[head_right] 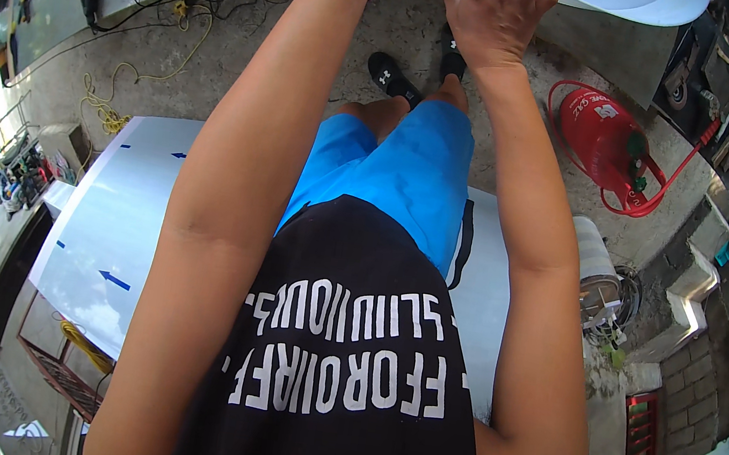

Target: Fabricating a circular sign component by heating and bending foam board strips around a frame.

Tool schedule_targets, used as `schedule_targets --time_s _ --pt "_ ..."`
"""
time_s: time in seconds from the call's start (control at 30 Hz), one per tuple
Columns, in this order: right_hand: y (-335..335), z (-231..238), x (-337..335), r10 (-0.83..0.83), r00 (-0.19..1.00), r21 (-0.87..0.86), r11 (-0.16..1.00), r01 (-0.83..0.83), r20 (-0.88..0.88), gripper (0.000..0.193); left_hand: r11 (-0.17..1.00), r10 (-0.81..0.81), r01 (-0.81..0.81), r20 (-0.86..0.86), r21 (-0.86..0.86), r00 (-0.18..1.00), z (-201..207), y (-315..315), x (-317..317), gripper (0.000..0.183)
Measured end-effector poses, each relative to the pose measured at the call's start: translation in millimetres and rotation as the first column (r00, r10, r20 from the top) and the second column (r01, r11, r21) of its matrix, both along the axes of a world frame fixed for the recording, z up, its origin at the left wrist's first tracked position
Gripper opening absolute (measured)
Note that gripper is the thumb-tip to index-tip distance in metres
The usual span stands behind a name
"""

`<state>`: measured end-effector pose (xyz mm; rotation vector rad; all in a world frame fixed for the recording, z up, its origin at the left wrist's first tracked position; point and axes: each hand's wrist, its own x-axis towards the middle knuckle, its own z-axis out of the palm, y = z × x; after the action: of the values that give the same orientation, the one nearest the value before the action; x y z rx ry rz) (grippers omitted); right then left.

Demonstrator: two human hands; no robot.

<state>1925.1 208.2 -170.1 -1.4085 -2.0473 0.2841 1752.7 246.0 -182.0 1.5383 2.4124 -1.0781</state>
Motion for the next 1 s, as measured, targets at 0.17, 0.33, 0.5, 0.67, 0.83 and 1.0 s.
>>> schedule_targets --time_s 0.17,0.33,0.5,0.67,0.83,1.0 --pt "1.8 -1.6 -9.9 -0.028 0.932 0.150 0.988 -0.028 0.362 0.085 0.999 -0.014 0.009 -0.114 -0.049 0.993 -24.8 1.2 -12.4 0.029" --pt "0.5 -8.4 11.4 0.014 0.969 -0.084 0.996 -0.036 -0.247 0.087 0.994 -0.096 0.087 0.163 0.064 0.982 -4.3 4.5 5.6 0.030" --pt "2.1 -10.6 3.5 0.024 0.980 -0.019 0.999 -0.029 -0.198 0.086 0.997 -0.036 0.039 -0.053 0.070 0.998 -33.5 3.7 -5.6 0.029" --pt "4.7 -9.6 5.9 -0.059 0.951 0.209 0.978 -0.006 0.304 0.078 0.985 -0.136 0.144 -0.080 0.096 0.987 -23.9 -2.3 -6.6 0.025" --pt "7.0 -26.0 5.7 -0.063 0.998 0.200 0.978 0.059 0.018 0.066 0.984 -0.072 0.072 -0.003 0.161 0.997 -24.7 3.4 -4.2 0.025" --pt "5.8 -17.0 10.5 -0.114 0.979 0.280 0.958 0.063 0.168 0.058 0.924 -0.270 0.105 0.432 0.367 0.861 -5.2 -14.5 -28.6 0.024"
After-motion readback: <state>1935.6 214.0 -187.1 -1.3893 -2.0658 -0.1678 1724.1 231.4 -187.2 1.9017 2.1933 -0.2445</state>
